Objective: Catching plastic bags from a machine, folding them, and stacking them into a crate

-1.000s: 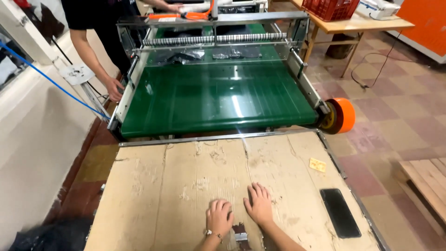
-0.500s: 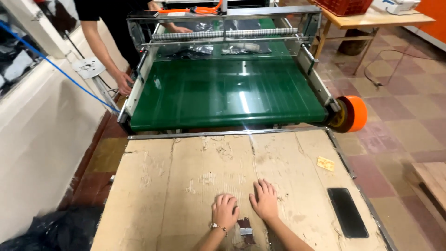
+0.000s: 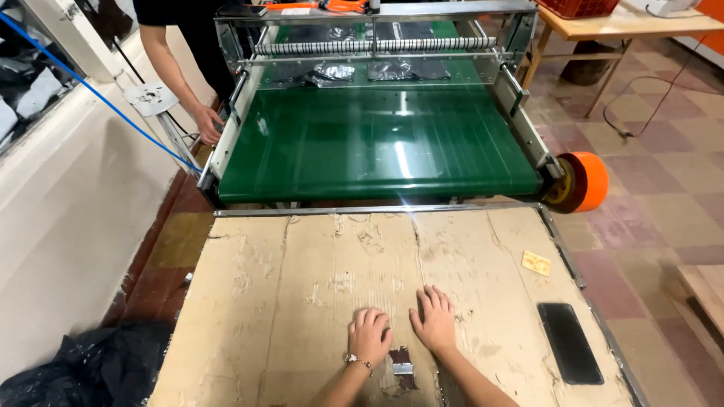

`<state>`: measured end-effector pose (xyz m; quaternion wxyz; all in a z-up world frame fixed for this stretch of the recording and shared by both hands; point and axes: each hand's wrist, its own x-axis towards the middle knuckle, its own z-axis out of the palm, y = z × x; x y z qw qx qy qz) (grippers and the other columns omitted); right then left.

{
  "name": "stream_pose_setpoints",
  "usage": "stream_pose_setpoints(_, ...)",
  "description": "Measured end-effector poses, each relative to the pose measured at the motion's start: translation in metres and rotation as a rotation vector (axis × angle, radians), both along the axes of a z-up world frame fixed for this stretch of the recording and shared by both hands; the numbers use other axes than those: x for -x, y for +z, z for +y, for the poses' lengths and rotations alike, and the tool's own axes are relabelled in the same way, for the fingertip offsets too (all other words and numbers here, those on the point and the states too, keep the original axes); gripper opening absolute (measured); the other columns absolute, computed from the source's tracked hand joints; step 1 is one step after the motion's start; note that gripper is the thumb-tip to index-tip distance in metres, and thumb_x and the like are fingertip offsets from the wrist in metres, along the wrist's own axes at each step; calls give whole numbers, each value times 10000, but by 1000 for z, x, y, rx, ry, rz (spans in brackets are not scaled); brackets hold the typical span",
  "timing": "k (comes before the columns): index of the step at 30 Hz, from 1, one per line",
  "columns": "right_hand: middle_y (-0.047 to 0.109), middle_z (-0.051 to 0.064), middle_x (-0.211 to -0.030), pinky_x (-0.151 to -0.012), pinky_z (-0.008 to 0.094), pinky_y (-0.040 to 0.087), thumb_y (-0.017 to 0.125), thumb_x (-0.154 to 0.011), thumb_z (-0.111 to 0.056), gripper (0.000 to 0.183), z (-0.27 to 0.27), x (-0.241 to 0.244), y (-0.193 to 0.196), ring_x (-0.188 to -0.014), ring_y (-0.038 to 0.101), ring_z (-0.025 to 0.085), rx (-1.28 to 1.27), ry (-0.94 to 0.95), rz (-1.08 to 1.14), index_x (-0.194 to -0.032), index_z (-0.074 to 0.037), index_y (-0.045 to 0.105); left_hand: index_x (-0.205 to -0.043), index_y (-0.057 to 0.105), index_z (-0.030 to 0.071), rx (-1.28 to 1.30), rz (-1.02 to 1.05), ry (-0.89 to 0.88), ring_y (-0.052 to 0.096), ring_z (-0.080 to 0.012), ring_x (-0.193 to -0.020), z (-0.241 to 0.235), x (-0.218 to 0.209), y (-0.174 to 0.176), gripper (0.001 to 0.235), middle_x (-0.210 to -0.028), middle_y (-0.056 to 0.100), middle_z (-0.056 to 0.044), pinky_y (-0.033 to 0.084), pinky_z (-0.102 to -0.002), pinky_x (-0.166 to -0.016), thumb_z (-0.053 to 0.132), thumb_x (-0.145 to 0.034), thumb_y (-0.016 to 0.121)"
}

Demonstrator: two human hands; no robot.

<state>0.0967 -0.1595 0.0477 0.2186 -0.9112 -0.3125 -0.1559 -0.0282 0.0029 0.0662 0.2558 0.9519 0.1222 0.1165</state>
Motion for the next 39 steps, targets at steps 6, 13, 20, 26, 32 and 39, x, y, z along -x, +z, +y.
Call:
stream_pose_setpoints(6,539,90,-1493,-1163,523,305,532,-942,-473,558,0,2,5,-1439,420,312,17,-6,58,-1381,-132,572,-1044,682,239,22,0,6,488,-222,-1210,-1,2,5,211,-1189,610,76,451,-525,-941,294,-851,616)
stream_pose_setpoints(13,543,99,-1488,-1172,519,306,540,-938,-470,554,0,3,7,-1431,431,314,21,1,51,-1375,-131,576,-1034,691,224,7,14,2,487,-223,-1218,-1,2,5,178,-1181,619,69,448,-511,-972,287,-878,630)
stream_pose_setpoints(20,631,44,-1402,-1070,487,414,549,-908,-540,583,1,-12,27,-1339,507,266,-125,-92,378,-1353,-171,624,-1052,731,274,262,66,116,571,-122,-1041,21,-14,2,167,-1143,702,84,512,-339,-865,298,-910,647)
stream_pose_setpoints(26,637,117,-1326,-1072,448,486,600,-975,-328,468,22,-63,79,-1241,598,290,-1115,-137,1149,-1376,-88,571,-1094,722,183,1382,-91,493,627,-152,-761,103,-81,-41,213,-915,714,-10,489,-302,-654,345,-1022,604)
stream_pose_setpoints(32,537,163,-1460,-1147,528,441,509,-1054,-522,517,35,-149,31,-1389,516,369,-1939,-63,1499,-1329,-84,510,-1071,623,208,1845,-409,641,707,-206,-1047,177,-138,6,467,-1115,711,-1,532,-309,-809,605,-1059,377)
stream_pose_setpoints(39,470,198,-1519,-1177,546,421,570,-991,-617,686,61,-208,0,-1428,482,377,-2068,-102,1479,-1376,-63,444,-1063,635,205,1914,-546,649,715,-221,-1108,231,-180,-14,603,-1171,718,-18,556,-325,-907,769,-963,447)
